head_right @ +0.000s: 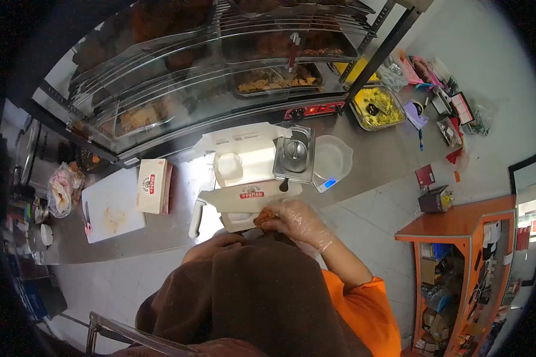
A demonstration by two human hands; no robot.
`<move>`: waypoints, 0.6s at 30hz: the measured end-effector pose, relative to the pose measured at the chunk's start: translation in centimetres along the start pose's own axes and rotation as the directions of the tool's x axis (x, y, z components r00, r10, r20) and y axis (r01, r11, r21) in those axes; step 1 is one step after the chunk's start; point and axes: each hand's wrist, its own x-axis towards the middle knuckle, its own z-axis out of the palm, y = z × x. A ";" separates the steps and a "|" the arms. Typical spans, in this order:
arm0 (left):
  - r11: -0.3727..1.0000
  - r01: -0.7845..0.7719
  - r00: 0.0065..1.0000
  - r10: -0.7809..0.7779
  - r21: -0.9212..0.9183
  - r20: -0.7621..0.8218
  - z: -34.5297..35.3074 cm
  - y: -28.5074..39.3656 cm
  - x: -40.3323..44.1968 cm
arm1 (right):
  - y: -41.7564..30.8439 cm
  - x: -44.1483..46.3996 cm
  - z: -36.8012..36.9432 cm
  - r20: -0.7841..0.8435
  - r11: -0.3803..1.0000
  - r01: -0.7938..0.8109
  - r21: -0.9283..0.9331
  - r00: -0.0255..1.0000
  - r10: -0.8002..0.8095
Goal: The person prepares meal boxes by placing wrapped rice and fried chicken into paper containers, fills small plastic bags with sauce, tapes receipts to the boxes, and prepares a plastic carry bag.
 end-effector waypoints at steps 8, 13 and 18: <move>0.986 -0.165 0.983 0.164 0.005 0.076 -1.2 -4.0 2.1 | 2.7 -0.6 -4.4 -0.348 0.837 -0.084 0.541 0.883 0.314; 0.993 -0.102 0.995 0.100 0.051 0.028 -1.3 -2.6 1.1 | 8.3 6.7 -14.0 -0.668 0.784 0.153 0.601 0.635 0.388; 0.985 -0.121 0.975 0.141 0.120 -0.173 -0.2 -4.2 0.8 | 13.8 16.6 -21.7 -0.768 0.827 0.181 0.532 0.516 0.381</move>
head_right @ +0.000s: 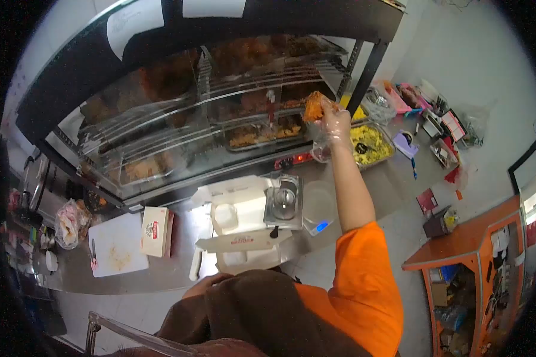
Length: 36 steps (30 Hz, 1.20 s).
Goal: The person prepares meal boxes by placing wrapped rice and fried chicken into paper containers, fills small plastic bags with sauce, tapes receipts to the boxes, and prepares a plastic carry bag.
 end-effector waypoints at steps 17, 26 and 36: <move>0.942 0.138 0.965 -0.197 -0.304 -0.172 2.6 -0.8 0.1 | 2.4 10.8 12.4 0.758 0.342 0.679 -0.649 0.613 0.222; 0.920 0.138 0.954 -0.223 -0.366 -0.202 3.5 -0.9 0.3 | -3.0 6.1 11.6 0.679 0.346 0.598 -0.723 0.705 0.203; 0.905 0.134 0.947 -0.237 -0.404 -0.216 4.2 -1.4 -0.1 | 0.0 8.8 11.9 0.623 0.415 0.481 -0.772 0.702 0.345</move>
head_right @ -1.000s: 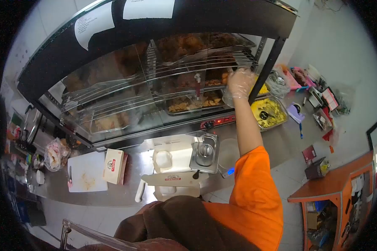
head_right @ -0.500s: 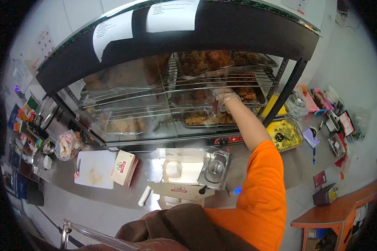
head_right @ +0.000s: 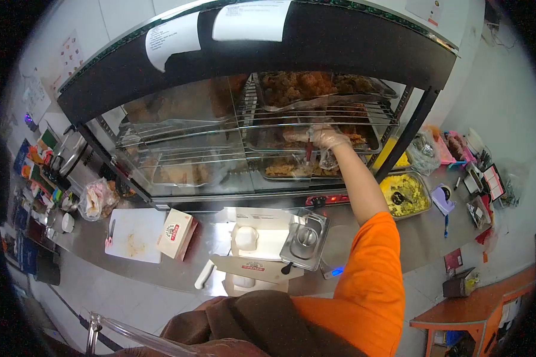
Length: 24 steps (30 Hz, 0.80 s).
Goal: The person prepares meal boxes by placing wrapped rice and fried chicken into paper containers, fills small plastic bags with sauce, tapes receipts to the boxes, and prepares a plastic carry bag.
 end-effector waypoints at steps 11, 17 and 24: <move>0.998 -0.002 1.000 0.001 -0.058 -0.014 -0.2 -1.3 -0.4 | 1.4 -4.0 1.3 -0.471 0.745 0.404 0.531 0.872 -0.137; 0.941 -0.313 0.941 0.325 0.127 -0.095 -1.5 0.6 0.1 | 3.4 -7.3 2.4 -0.840 0.528 0.709 0.468 0.542 0.017; 0.238 -0.431 0.464 0.886 0.871 -0.012 1.1 9.6 1.2 | 2.5 -16.8 5.2 -0.742 0.270 0.704 0.657 0.667 0.066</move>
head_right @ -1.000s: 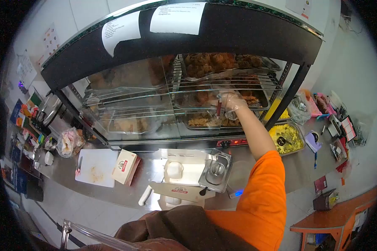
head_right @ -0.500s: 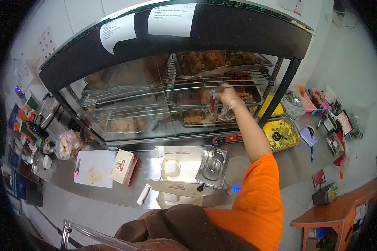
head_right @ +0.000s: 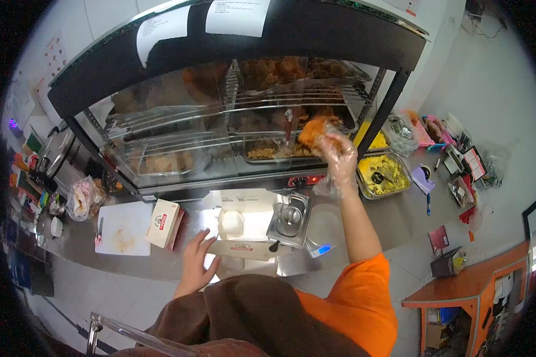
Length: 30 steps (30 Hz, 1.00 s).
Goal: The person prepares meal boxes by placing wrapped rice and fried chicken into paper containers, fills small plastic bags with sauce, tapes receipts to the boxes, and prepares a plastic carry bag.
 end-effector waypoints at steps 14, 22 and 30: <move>0.997 0.014 0.947 0.010 -0.072 0.322 4.8 -3.2 -5.2 | 8.3 -11.6 14.4 0.833 0.776 0.369 -0.512 -0.009 0.554; 0.997 0.028 0.996 -0.023 -0.066 0.082 3.9 -2.9 -5.6 | 2.1 -6.0 5.4 0.712 0.836 0.276 -0.474 0.679 0.179; 0.990 0.142 0.989 -0.143 -0.010 -0.041 3.5 -2.3 -5.1 | 3.1 9.5 0.3 0.237 0.470 0.167 -0.867 0.967 0.094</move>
